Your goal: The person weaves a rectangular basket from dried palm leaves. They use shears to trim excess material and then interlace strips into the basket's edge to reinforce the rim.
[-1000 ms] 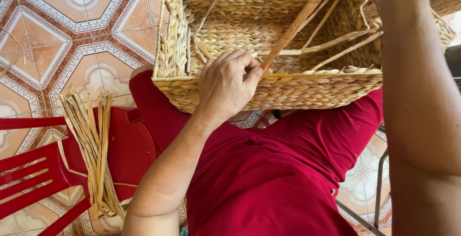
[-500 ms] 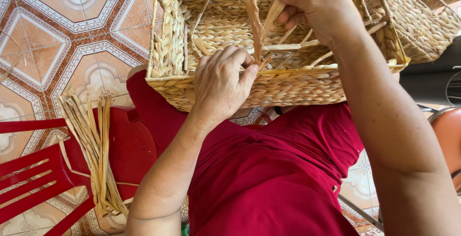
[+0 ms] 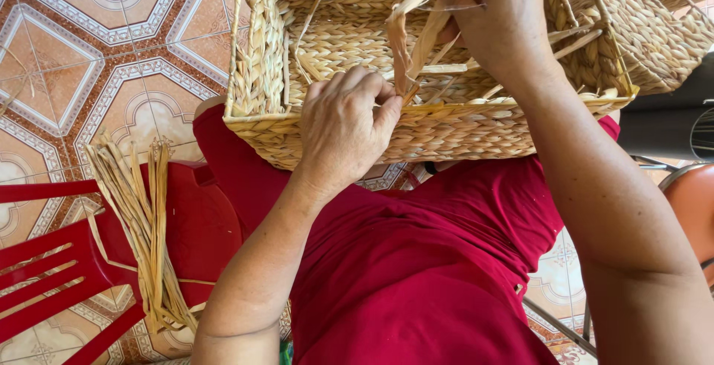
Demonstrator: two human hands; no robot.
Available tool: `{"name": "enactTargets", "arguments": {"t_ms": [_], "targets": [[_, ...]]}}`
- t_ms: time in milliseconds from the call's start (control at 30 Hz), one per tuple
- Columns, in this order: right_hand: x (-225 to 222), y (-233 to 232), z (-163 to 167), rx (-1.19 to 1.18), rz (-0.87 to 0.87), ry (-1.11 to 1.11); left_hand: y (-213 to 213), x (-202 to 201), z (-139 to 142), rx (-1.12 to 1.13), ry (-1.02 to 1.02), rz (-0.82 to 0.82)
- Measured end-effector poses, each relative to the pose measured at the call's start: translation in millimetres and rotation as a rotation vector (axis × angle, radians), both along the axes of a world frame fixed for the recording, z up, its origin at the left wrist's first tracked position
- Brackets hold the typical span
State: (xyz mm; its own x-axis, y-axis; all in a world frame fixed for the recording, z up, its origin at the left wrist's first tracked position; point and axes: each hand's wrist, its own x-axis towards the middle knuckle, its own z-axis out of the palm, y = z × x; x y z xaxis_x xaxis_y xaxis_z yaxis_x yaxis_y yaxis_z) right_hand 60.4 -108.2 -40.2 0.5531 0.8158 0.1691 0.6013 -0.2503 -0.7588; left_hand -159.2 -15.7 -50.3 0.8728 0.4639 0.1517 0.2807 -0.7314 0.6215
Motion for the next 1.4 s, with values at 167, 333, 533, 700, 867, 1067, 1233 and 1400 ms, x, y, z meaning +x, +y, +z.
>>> {"name": "enactTargets", "arguments": {"t_ms": [167,333,533,700,867,1067,1233,1400], "targets": [[-1,-1,3,-0.012,-0.051,0.156,3,-7,-1,-0.014,0.018,-0.068],[0,-1,0,-0.001,-0.016,0.055,0,-6,-8,0.109,0.032,-0.106],[5,-1,-3,0.018,0.045,-0.176,-2,-10,-10,0.077,-0.017,-0.085],[5,-1,-8,0.069,0.139,-0.239,-2,-9,-11,0.08,-0.066,-0.077],[8,-1,-10,0.045,0.173,-0.147,4,-8,-5,0.115,-0.109,-0.13],[-3,4,-10,-0.071,0.295,0.309,6,-15,4,-0.057,-0.214,-0.164],[-19,-2,8,-0.278,0.204,0.067,1,-9,2,-0.042,-0.126,-0.052],[-59,-53,43,-0.02,0.044,-0.395,2,-1,4,-0.073,-0.026,-0.021]]}}
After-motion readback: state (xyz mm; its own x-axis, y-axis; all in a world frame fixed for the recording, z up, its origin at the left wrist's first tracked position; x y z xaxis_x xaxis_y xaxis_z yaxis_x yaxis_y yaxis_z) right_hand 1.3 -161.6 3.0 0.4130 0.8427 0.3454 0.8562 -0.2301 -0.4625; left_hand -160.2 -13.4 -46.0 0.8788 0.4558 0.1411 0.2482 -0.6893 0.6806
